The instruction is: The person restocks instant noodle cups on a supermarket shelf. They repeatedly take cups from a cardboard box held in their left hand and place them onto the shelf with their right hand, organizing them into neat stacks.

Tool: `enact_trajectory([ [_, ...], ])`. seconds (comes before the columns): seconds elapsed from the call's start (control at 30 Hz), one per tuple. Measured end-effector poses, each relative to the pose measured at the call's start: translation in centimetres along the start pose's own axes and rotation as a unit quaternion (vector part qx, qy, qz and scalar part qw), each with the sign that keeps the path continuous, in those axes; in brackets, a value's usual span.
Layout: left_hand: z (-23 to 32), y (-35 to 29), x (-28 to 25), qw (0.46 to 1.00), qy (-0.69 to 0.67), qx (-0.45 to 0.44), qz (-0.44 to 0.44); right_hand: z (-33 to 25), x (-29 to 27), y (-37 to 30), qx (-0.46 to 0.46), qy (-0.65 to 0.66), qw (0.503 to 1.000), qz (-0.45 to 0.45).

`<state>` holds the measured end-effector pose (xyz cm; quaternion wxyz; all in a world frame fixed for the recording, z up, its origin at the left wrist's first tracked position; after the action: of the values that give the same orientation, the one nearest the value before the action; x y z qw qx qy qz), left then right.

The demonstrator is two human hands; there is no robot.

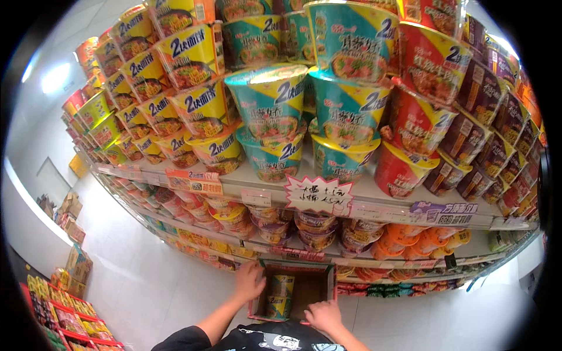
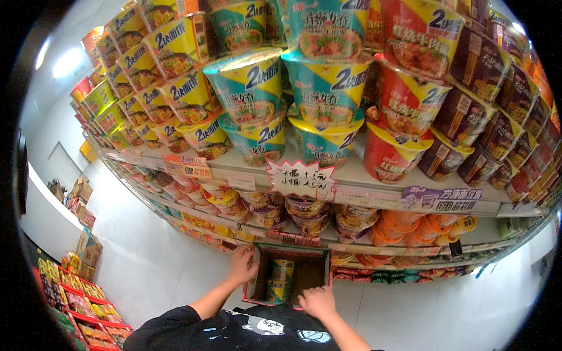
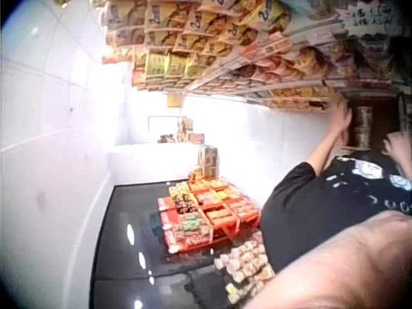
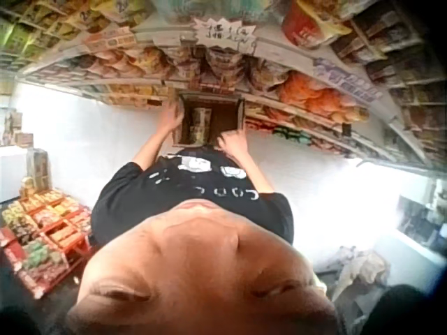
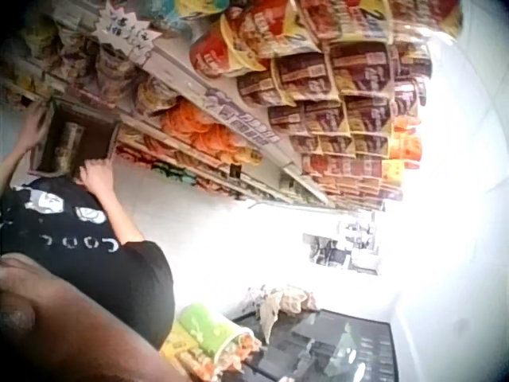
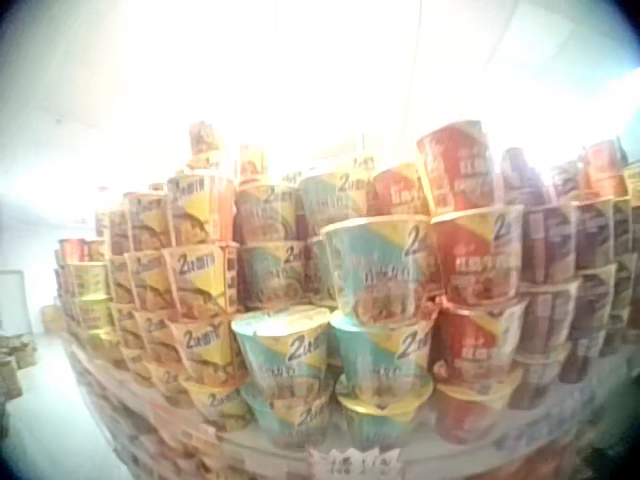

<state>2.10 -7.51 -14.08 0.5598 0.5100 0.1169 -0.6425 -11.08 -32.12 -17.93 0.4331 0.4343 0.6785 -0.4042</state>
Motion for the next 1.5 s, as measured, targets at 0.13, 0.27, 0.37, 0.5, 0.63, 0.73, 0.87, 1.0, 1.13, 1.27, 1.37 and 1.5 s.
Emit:
enact_trajectory([
  [0.13,7.0,9.4,-9.7,0.987,-0.059,0.073,0.128,0.0,-0.7,0.7,-0.01,0.043,0.993,0.113],
  [0.27,19.1,17.2,-18.6,0.929,-0.138,0.259,0.226,2.3,-0.8,0.7,0.016,0.039,0.992,0.122],
  [0.37,27.9,19.5,-22.7,0.883,-0.08,0.4,0.232,2.3,-0.6,0.6,0.001,0.039,0.992,0.124],
  [0.5,31.8,24.7,-26.1,0.899,-0.027,0.343,0.272,1.2,-0.7,0.7,-0.022,0.053,0.99,0.126],
  [0.63,32.3,28.7,-25.8,0.947,-0.185,0.144,0.219,1.8,-1.3,0.1,-0.02,0.046,0.988,0.149],
  [0.73,33.6,27.7,-23.4,0.973,-0.057,0.089,0.205,2.7,-0.9,0.0,-0.014,0.068,0.978,0.194],
  [0.87,33.3,29.6,-21.5,0.984,-0.035,-0.006,0.177,2.1,-0.2,0.1,-0.025,0.061,0.983,0.17],
  [1.0,32.6,32.6,-19.9,0.974,-0.125,-0.031,0.184,2.3,0.2,0.2,-0.029,0.053,0.984,0.165],
  [1.13,32.6,33.1,-19.9,0.963,-0.113,-0.065,0.237,1.6,0.2,0.0,-0.038,0.058,0.984,0.166],
  [1.27,32.7,33.1,-19.9,0.947,-0.128,-0.057,0.29,1.7,0.1,-0.3,-0.046,0.063,0.982,0.173],
  [1.37,32.7,33.1,-20.2,0.943,-0.138,-0.054,0.299,1.6,-0.1,-0.5,-0.044,0.056,0.982,0.175],
  [1.5,32.4,33.1,-20.7,0.946,-0.132,-0.048,0.294,1.6,-0.5,-0.9,-0.048,0.059,0.979,0.189],
])
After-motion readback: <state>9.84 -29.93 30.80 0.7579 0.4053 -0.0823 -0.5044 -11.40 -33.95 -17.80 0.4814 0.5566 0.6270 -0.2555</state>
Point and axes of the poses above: each hand's wrist, its own y-axis towards the middle knuckle, its own x-axis out of the palm, z = x × y, the point moved 8 cm from there along y, towards the middle knuckle, and after that the axes turned 1 degree about y, right-handed, at the moved point
